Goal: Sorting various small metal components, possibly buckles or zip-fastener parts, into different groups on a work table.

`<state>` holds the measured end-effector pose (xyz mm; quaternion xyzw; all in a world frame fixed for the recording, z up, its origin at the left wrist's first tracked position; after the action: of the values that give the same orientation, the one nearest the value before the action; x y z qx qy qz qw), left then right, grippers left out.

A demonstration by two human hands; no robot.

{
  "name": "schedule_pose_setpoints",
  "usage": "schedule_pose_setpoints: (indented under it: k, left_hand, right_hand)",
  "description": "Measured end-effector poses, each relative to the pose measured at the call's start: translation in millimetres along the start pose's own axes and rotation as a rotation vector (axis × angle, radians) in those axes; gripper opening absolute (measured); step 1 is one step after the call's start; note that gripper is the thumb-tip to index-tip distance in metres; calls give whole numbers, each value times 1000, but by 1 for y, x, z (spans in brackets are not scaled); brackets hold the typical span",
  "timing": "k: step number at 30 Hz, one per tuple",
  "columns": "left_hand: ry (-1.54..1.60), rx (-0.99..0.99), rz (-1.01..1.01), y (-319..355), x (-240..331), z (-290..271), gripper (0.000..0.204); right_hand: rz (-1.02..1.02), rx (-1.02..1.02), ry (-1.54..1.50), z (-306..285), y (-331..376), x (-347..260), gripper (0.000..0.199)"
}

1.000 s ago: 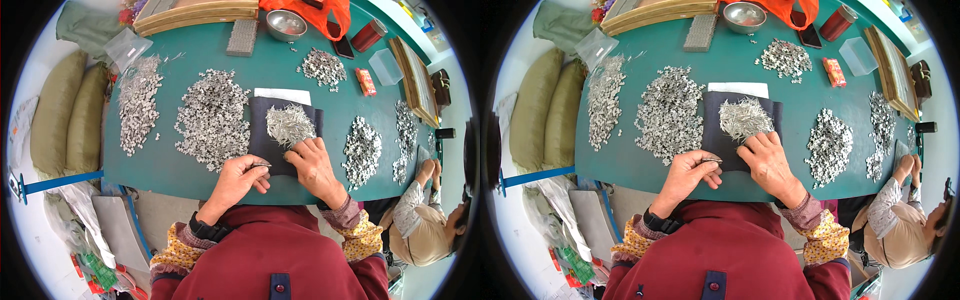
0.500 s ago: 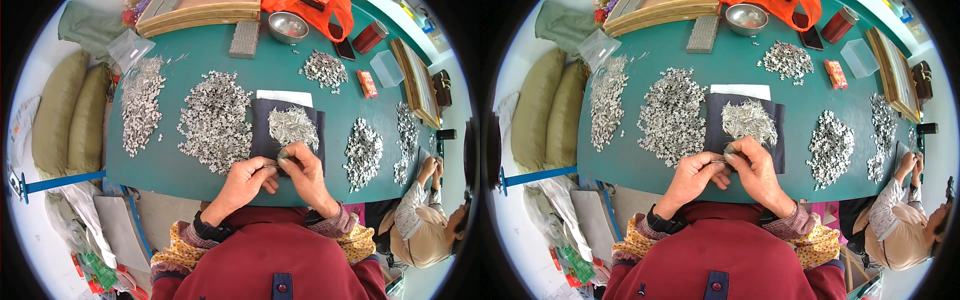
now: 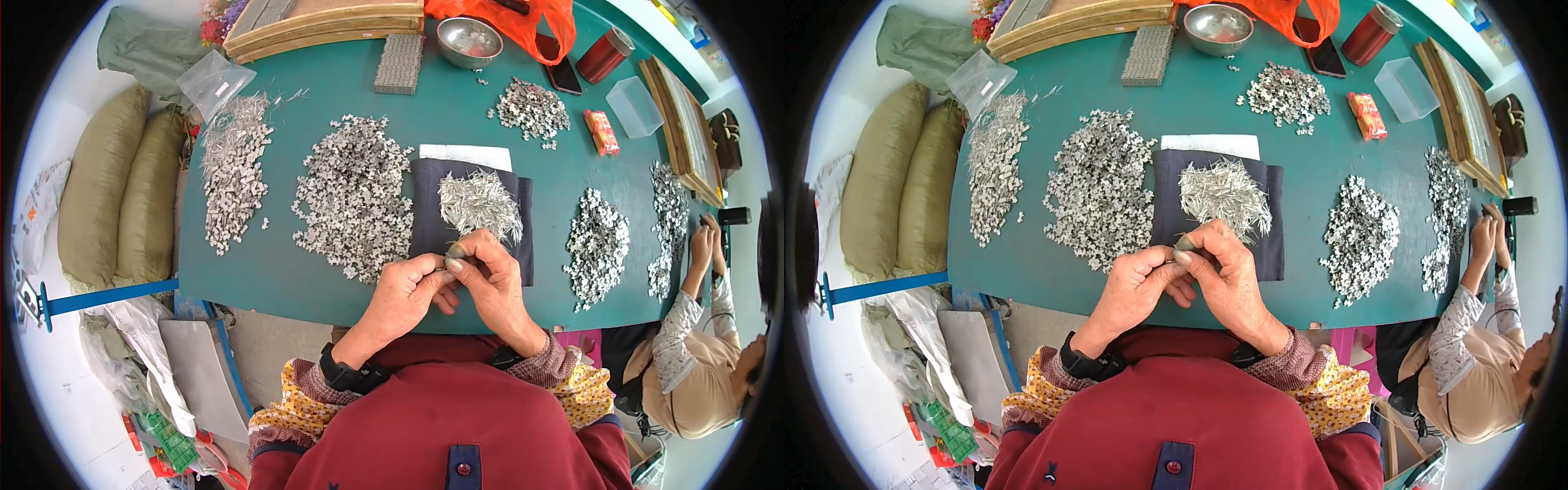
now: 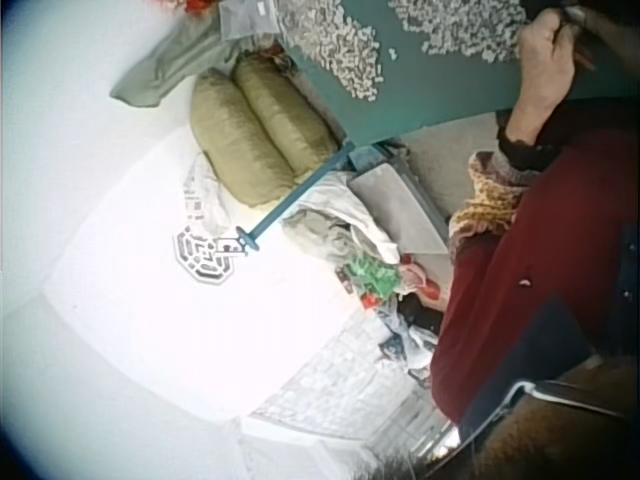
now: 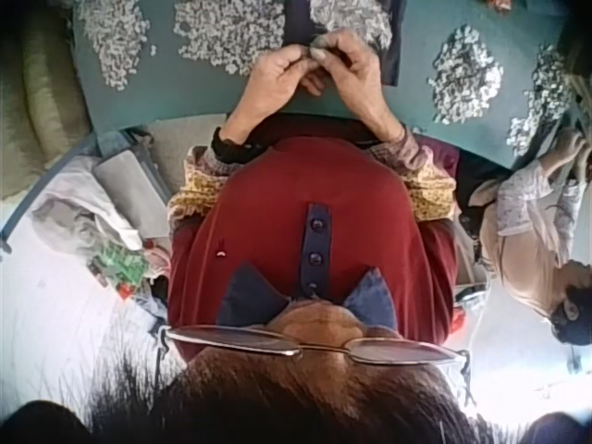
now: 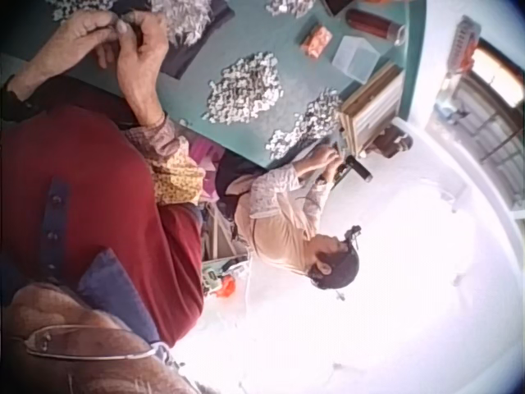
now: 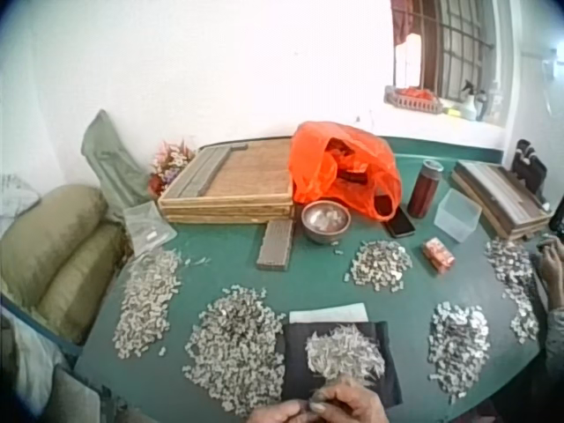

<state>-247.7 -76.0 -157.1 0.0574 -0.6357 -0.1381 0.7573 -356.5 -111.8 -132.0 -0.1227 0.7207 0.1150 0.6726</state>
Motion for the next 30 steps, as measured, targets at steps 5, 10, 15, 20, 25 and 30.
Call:
schedule_pose_setpoints:
  k: [5,10,15,20,25,30]
  left_hand:
    - [-1,3,8,-1,-1,-1,19]
    - [3,-5,4,-1,-3,-3,19]
    - [-12,-13,-59,-2,-9,-4,15]
    - [-19,-14,-119,-4,-10,-3,10]
    - [-33,-51,-61,-4,-3,1,24]
    - [-98,-73,-41,1,5,7,39]
  right_hand:
    - [7,57,-35,0,2,3,6]
    - [-33,74,15,0,0,2,7]
    - [-136,65,180,2,1,-11,10]
    - [-451,22,500,4,9,-31,21]
    - [-620,-2,669,9,24,-47,33]
    - [-599,-78,735,12,31,-54,35]
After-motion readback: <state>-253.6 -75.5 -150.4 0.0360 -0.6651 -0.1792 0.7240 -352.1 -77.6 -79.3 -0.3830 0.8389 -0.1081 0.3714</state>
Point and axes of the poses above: each hand's wrist, its own y-axis away from the middle knuckle, its own z-axis out of the palm, x = y × z, the point moved 9 cm from there along -y, towards the middle knuckle, and after that the axes turned 3 degrees about x, right-handed, at the moved point
